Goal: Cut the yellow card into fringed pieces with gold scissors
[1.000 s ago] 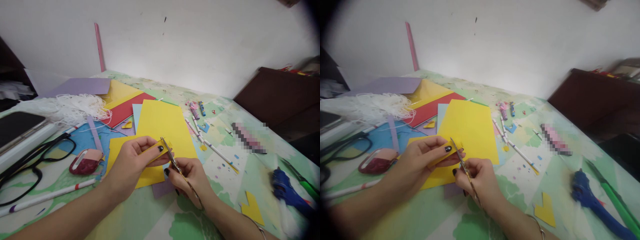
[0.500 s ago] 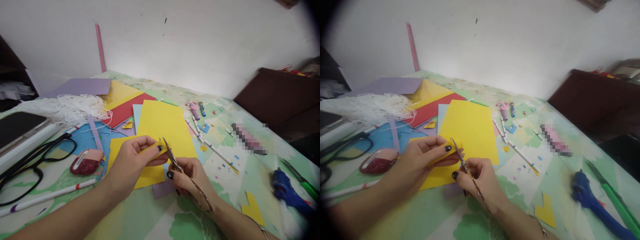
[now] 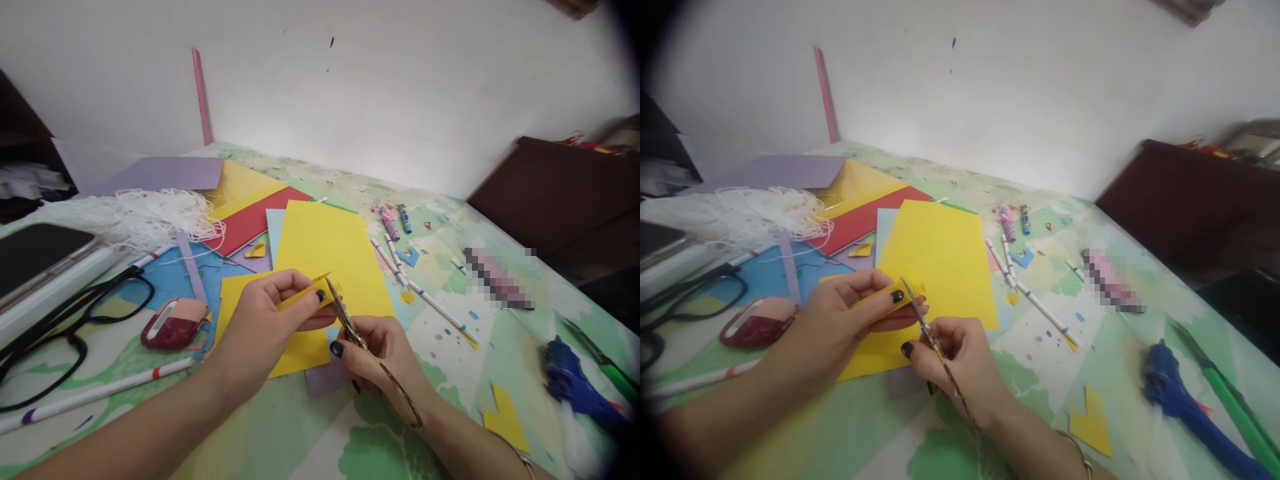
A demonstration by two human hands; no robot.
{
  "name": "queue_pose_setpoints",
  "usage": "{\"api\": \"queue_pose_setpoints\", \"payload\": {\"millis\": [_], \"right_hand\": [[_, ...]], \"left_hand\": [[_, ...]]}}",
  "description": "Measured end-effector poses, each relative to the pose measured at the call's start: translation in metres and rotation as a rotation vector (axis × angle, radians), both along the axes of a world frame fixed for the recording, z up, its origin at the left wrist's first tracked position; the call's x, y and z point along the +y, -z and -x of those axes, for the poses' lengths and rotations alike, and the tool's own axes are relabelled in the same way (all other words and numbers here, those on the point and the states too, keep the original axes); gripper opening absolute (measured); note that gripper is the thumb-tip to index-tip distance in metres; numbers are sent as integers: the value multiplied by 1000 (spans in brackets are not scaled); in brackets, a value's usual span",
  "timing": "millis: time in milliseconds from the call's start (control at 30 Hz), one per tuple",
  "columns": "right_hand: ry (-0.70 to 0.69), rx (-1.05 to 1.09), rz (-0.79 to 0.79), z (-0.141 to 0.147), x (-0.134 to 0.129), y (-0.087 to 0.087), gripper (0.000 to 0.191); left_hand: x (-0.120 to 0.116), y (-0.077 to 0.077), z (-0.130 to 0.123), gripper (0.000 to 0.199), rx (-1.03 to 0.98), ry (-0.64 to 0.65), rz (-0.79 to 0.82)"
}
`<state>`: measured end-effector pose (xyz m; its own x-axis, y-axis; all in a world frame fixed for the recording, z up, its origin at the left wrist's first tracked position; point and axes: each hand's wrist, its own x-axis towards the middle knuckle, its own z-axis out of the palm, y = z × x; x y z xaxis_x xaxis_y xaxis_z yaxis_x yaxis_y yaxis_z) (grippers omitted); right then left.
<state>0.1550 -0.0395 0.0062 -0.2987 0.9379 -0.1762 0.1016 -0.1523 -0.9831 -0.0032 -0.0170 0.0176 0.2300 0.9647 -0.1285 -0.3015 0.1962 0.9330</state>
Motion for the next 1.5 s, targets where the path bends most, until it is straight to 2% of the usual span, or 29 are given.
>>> {"api": "queue_pose_setpoints", "payload": {"millis": [1033,1333,1500], "right_hand": [[47,-113,-4,2,2,5,26],[-6,30,-9,-1,0,3,21],[-13,16,-16,-1,1,4,21]], "left_hand": [[4,4,-1,13,-36,10,-22],[3,2,-1,14,-26,10,-13],[3,2,-1,15,-16,10,3]]}}
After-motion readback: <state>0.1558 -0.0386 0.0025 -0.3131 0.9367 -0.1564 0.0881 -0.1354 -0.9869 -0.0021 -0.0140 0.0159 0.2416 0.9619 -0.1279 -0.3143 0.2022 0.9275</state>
